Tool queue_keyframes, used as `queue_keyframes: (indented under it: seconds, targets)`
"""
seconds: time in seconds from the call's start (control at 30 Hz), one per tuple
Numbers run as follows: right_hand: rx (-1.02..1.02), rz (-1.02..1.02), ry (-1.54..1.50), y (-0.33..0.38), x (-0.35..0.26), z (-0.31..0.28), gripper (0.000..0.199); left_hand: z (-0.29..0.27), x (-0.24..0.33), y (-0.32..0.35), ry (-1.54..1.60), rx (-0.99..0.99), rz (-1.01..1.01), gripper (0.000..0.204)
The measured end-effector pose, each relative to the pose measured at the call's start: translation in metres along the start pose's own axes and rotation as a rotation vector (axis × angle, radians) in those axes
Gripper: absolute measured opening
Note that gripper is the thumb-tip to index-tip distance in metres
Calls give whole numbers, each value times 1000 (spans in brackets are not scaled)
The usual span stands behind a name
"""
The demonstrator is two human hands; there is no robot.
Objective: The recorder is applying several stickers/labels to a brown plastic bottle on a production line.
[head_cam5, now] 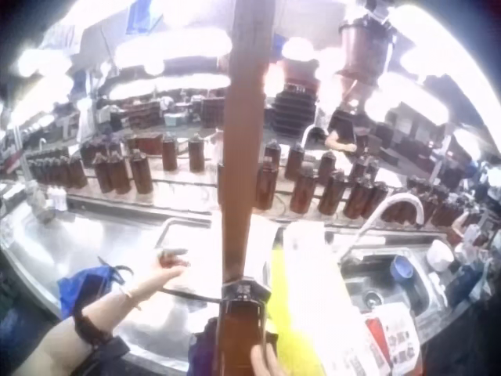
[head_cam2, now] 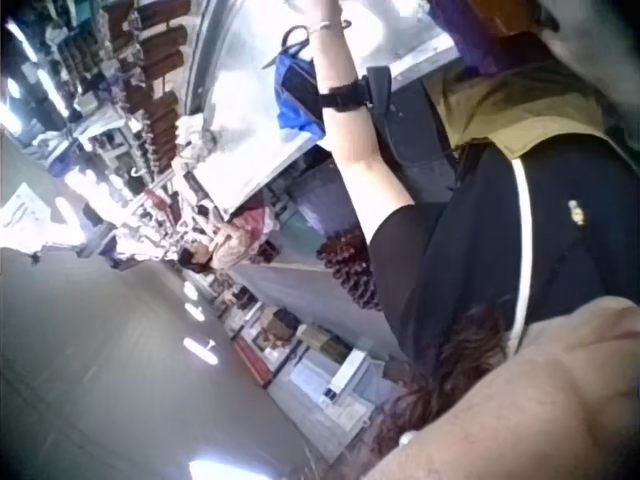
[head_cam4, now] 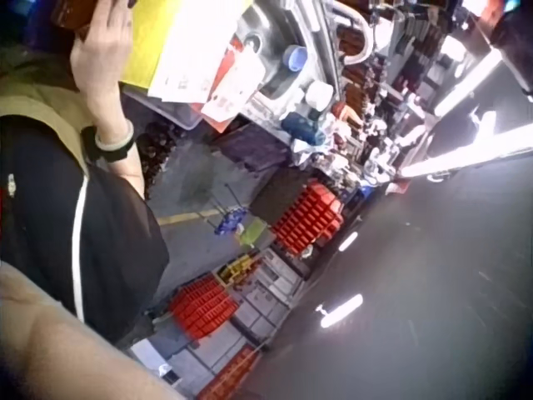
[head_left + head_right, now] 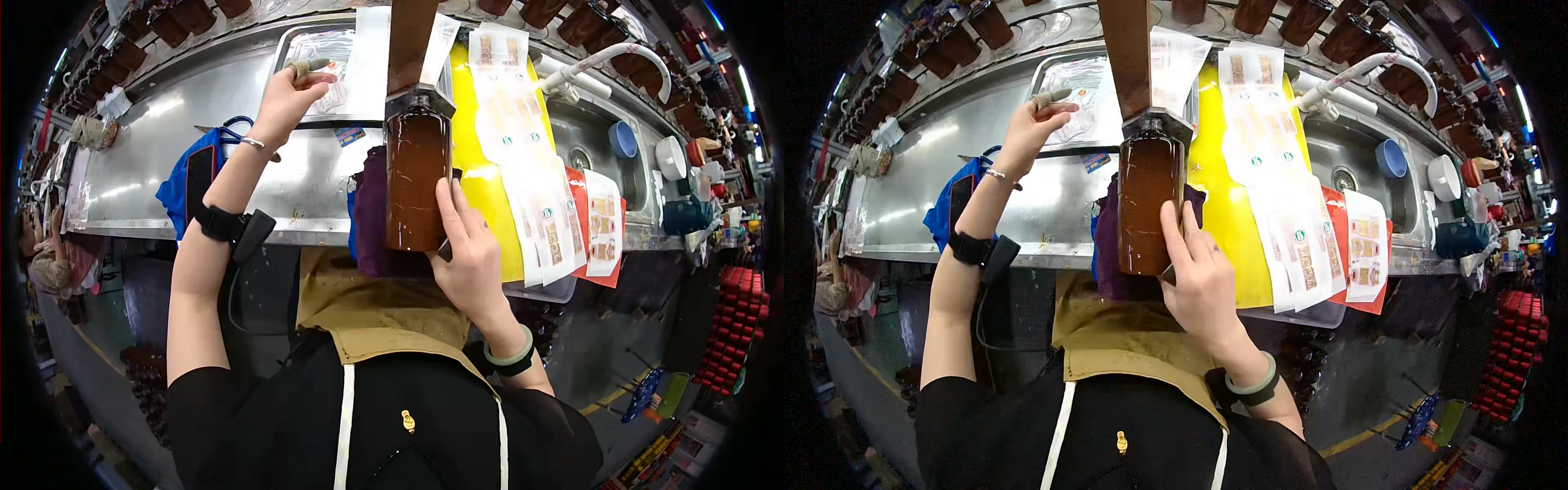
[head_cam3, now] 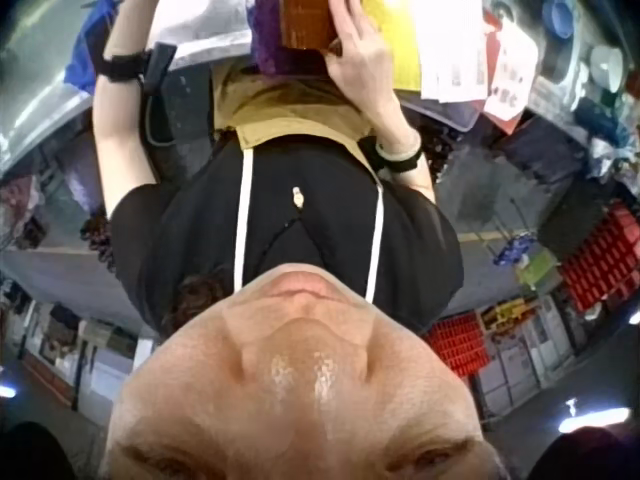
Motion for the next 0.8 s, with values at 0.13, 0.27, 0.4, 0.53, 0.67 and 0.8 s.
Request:
queue_keyframes:
  seconds: [0.13, 0.27, 0.4, 0.53, 0.67, 0.8]
  targets:
    - [73, -254, 114, -7, -27, -21, 86, -17, 21, 36, 194, -44, -81, 49]
    - [17, -12, -100, -1, 5, 8, 102, 4, 56, 63, 265, -30, 20, 48]
    - [71, 5, -180, 6, 7, 15, 99, 32, 102, 100, 153, -25, 285, 46]
    - [71, 74, -239, 4, 4, 13, 96, 63, 142, 147, -163, -35, 620, 40]
    - [-116, 348, -625, 8, 36, 1, 74, 91, 139, 192, -329, -248, 809, 52]
    - [-12, 449, -682, -11, 62, -11, 40, 94, 133, 216, -385, -285, 829, 55]
Point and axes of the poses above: each hand's wrist, its own y-axis away from the middle knuckle, its own z-axis out of the palm, x = y × z, the point moved 5 cm from there along -y, towards the middle knuckle, and after that the axes turned 7 degrees about x, right-handed, at the moved point
